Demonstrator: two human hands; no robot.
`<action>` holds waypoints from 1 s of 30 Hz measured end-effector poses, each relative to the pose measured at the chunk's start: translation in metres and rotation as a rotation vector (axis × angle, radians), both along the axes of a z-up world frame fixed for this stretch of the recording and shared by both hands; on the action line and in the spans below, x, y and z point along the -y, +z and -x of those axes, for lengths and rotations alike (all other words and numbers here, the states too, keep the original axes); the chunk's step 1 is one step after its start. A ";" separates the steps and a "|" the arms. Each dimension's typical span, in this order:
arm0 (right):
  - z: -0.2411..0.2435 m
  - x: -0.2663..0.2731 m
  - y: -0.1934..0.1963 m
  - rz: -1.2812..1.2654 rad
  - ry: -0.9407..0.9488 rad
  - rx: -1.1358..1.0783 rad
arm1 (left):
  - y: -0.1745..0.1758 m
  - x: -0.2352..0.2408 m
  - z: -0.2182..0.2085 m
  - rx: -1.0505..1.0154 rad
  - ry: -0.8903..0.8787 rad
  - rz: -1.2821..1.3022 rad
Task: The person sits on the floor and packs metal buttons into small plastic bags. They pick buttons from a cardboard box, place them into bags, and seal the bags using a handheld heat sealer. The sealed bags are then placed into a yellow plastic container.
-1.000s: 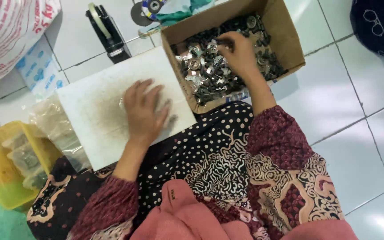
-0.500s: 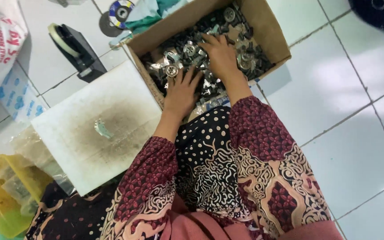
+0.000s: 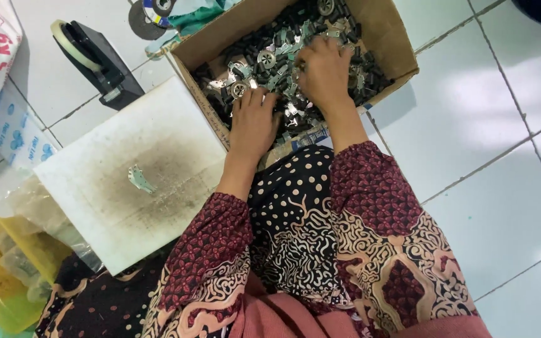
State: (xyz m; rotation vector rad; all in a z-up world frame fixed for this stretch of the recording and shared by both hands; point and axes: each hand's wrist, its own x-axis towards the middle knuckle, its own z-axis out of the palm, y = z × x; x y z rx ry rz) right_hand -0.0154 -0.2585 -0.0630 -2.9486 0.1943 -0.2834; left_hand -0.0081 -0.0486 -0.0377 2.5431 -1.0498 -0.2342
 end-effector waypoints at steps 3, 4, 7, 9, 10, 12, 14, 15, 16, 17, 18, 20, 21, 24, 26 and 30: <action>-0.009 -0.021 0.035 -0.154 0.268 -0.024 | -0.001 -0.001 -0.002 0.042 0.115 0.110; -0.011 -0.023 0.030 -0.157 0.267 -0.028 | 0.004 -0.001 -0.001 0.037 0.115 0.108; -0.012 -0.025 0.014 -0.097 0.303 -0.186 | 0.012 -0.002 -0.001 -0.008 0.155 0.367; -0.012 -0.022 0.001 -0.065 0.173 -0.253 | 0.010 -0.002 -0.003 -0.090 0.219 0.413; -0.010 -0.021 0.006 -0.062 0.175 -0.253 | 0.010 -0.003 -0.005 -0.089 0.221 0.415; -0.003 -0.018 0.015 -0.153 0.097 -0.323 | 0.010 -0.003 -0.007 -0.206 0.276 0.542; 0.002 -0.017 0.028 -0.320 0.044 -0.247 | 0.016 -0.002 -0.011 -0.313 0.342 0.538; 0.005 -0.016 0.034 -0.489 -0.010 -0.169 | 0.019 -0.001 -0.013 -0.420 0.404 0.530; 0.006 -0.019 0.044 -0.489 -0.010 -0.170 | 0.018 -0.002 -0.014 -0.421 0.405 0.530; 0.007 -0.022 0.054 -0.758 0.007 -0.117 | 0.017 -0.002 -0.016 -0.493 0.437 0.617; 0.007 -0.027 0.063 -1.029 0.025 -0.063 | 0.016 -0.004 -0.017 -0.564 0.471 0.702; 0.006 -0.034 0.079 -1.056 0.059 -0.126 | 0.023 -0.004 -0.018 -0.543 0.459 0.737; 0.006 -0.038 0.088 -1.080 0.091 -0.186 | 0.027 -0.004 -0.020 -0.522 0.442 0.774; 0.005 -0.031 0.088 -1.094 0.152 -0.180 | 0.033 -0.005 -0.018 -0.529 0.490 0.761; 0.003 -0.018 0.071 -1.003 -0.073 -0.090 | 0.044 -0.003 -0.015 -0.582 0.525 0.796; 0.011 0.021 0.011 -0.620 -0.355 0.288 | 0.043 -0.003 -0.014 -0.625 0.573 0.831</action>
